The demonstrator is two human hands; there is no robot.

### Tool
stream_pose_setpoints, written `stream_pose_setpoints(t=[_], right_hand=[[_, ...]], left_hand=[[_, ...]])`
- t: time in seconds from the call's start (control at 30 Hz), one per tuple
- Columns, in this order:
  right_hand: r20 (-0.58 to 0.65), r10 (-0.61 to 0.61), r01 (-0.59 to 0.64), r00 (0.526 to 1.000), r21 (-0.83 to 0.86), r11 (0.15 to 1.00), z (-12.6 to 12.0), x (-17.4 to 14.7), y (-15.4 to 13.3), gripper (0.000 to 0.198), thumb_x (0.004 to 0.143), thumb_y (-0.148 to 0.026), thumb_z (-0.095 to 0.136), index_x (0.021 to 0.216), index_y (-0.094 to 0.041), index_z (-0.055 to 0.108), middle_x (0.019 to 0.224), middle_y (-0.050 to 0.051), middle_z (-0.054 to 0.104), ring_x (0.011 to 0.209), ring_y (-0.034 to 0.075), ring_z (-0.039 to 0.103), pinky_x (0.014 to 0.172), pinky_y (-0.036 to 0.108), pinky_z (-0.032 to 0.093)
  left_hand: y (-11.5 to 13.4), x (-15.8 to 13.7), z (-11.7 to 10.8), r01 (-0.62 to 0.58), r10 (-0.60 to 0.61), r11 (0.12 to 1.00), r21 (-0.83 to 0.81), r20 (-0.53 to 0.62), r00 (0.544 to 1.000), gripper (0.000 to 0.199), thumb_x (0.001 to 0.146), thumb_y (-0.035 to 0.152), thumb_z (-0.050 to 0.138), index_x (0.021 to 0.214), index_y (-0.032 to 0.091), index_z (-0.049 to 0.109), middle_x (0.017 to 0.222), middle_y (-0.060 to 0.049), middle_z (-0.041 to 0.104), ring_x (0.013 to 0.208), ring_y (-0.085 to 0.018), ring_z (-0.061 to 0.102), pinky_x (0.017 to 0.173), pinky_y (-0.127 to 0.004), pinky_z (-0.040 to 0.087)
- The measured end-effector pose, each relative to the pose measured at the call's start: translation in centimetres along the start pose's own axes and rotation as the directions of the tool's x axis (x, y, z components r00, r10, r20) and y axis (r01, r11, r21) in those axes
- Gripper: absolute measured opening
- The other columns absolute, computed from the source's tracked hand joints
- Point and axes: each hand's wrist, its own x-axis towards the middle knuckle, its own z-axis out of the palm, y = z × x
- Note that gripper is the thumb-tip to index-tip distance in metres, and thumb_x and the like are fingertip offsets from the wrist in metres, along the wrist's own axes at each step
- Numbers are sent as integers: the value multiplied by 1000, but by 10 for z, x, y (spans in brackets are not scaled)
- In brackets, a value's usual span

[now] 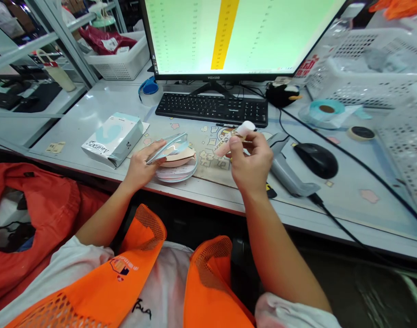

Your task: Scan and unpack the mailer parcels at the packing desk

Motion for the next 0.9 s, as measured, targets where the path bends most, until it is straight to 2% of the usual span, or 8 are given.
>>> stream_pose_setpoints(t=[0.2,0.33,0.47,0.6,0.7,0.77,0.83,0.9], right_hand=[[237,80,55,968,-513,857,-4,24,41,36,84,-51,66,98,-18,70,87,11,74,78,26,68,84,48,57],[146,-56,123,988,-497,859,-10,10,31,56,81,-50,70,125,-16,66,109,15,73,93,30,69,82,48,59],[28,-275,264,961,-384,885,-12,-25,-3,51,90,-43,65,136,-22,59,128,16,66,108,30,66,83,47,61],[229,-62,120,971,-248,961,-3,-56,-12,45,94,-51,62,128,-20,63,109,11,71,86,23,69,72,38,61],[415,163,-90,895,-191,977,9,-67,-3,59,90,-60,65,129,-16,62,111,13,71,81,21,70,64,36,61],[429,230,-180,873,-153,972,18,-71,5,65,88,-59,67,135,-16,59,120,15,70,85,23,71,66,38,62],[409,271,-254,872,-96,962,26,-71,10,65,85,-52,68,138,-17,57,126,16,68,90,24,71,69,39,64],[380,287,-301,879,-25,953,31,-70,12,62,84,-44,67,139,-17,58,130,16,68,100,27,71,76,41,65]], left_hand=[[-6,-8,0,-19,19,1000,-18,-16,1000,62,97,67,56,139,22,65,147,-12,63,144,-29,53,121,-43,41],[-7,-17,0,-36,32,997,61,53,998,71,93,68,60,148,22,57,156,-14,53,151,-30,44,126,-46,34],[7,-23,-3,-104,10,955,279,321,947,111,68,75,83,158,23,44,170,-19,28,159,-42,20,126,-61,25],[15,3,-20,-88,-28,944,317,345,938,89,86,76,64,154,22,49,166,-17,38,152,-40,35,125,-58,28],[3,40,-30,-47,-59,942,334,299,952,78,93,70,56,149,16,55,156,-16,52,145,-37,44,123,-52,33],[-9,63,-31,-19,-147,940,342,453,879,82,85,72,64,141,14,61,144,-18,62,134,-38,55,114,-48,43],[-20,79,-29,19,-214,952,305,623,752,79,77,72,70,132,15,67,131,-17,71,117,-36,66,100,-42,51],[-26,87,-28,72,-210,972,225,687,696,76,71,68,76,127,18,69,124,-13,74,108,-33,70,90,-35,54]])
